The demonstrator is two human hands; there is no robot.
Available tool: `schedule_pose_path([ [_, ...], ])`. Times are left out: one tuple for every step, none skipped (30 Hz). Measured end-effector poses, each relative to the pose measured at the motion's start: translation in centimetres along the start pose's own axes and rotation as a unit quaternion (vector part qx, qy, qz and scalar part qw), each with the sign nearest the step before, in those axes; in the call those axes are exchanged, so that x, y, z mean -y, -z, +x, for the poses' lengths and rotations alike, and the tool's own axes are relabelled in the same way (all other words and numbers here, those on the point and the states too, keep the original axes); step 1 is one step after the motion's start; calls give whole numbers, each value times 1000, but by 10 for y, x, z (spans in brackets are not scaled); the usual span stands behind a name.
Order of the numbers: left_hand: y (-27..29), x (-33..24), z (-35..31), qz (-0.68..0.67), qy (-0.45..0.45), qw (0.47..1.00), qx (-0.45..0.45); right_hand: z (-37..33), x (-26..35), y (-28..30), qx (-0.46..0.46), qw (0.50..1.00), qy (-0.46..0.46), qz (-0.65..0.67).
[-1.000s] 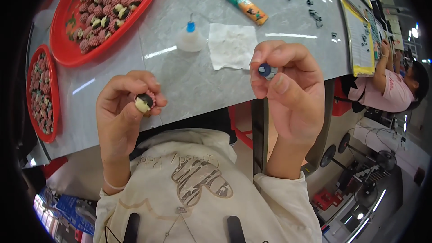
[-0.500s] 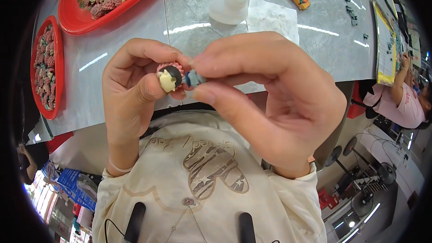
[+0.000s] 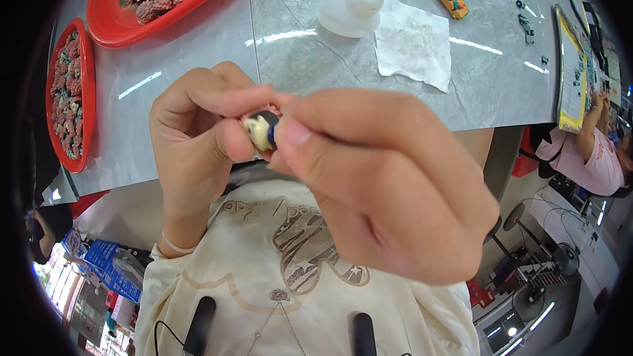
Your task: The person assembles small plastic figurine components by hand, applying glue from a bottle to each part before joining them together.
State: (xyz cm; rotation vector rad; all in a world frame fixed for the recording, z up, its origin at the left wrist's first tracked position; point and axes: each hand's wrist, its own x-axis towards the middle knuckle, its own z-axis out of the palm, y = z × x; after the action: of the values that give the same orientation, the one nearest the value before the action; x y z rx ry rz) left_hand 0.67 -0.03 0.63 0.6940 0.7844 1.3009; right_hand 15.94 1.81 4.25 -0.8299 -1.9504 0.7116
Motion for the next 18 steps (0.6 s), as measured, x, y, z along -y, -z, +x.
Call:
schedule_pose_path([
  [1,0,2,2,-1,1000,0,2,0,0,-1,1000,1,2],
  [2,1,2,8,-16,1000,7,2,1,0,4,1000,3,-12],
  [2,2,2,14,-32,999,15,2,2,1,10,1000,5,-26],
  [3,2,2,17,-35,999,15,3,3,-1,8,1000,7,-24],
  [5,3,2,28,-52,998,18,2,3,-5,-4,999,-1,-32],
  [7,3,1,42,-70,996,21,2,2,-8,-17,999,-8,-39],
  [5,2,0,50,-77,996,15,0,1,-10,-17,999,-1,-30],
  [1,-1,-1,9,-28,1000,-6,0,-1,-12,-24,999,-3,-44],
  [-2,-6,-1,-27,15,999,-32,2,-3,-13,-33,998,1,-50],
  [-5,-9,-2,-7,-6,999,-48,1,-1,-8,-2,998,8,-68],
  [-5,-7,-2,-49,22,999,-5,0,-1,-9,-4,999,28,-43],
  [-2,-11,-1,-90,51,994,39,2,-1,-8,1,994,59,-88],
  [4,-19,-3,-71,34,997,25,2,-1,-9,5,987,87,-133],
  [9,-27,-5,0,-24,999,36,1,-1,-6,1,988,100,-117],
  [14,-34,-7,71,-78,993,50,-3,-1,-3,-11,991,76,-106],
  [27,-53,-11,173,-124,977,13,-6,-2,-1,-21,994,51,-96],
  [42,-68,-15,278,-187,939,-72,-10,-7,4,-22,994,57,-89],
  [57,-83,-18,376,-245,880,-153,-12,-11,9,-36,994,33,-100],
])
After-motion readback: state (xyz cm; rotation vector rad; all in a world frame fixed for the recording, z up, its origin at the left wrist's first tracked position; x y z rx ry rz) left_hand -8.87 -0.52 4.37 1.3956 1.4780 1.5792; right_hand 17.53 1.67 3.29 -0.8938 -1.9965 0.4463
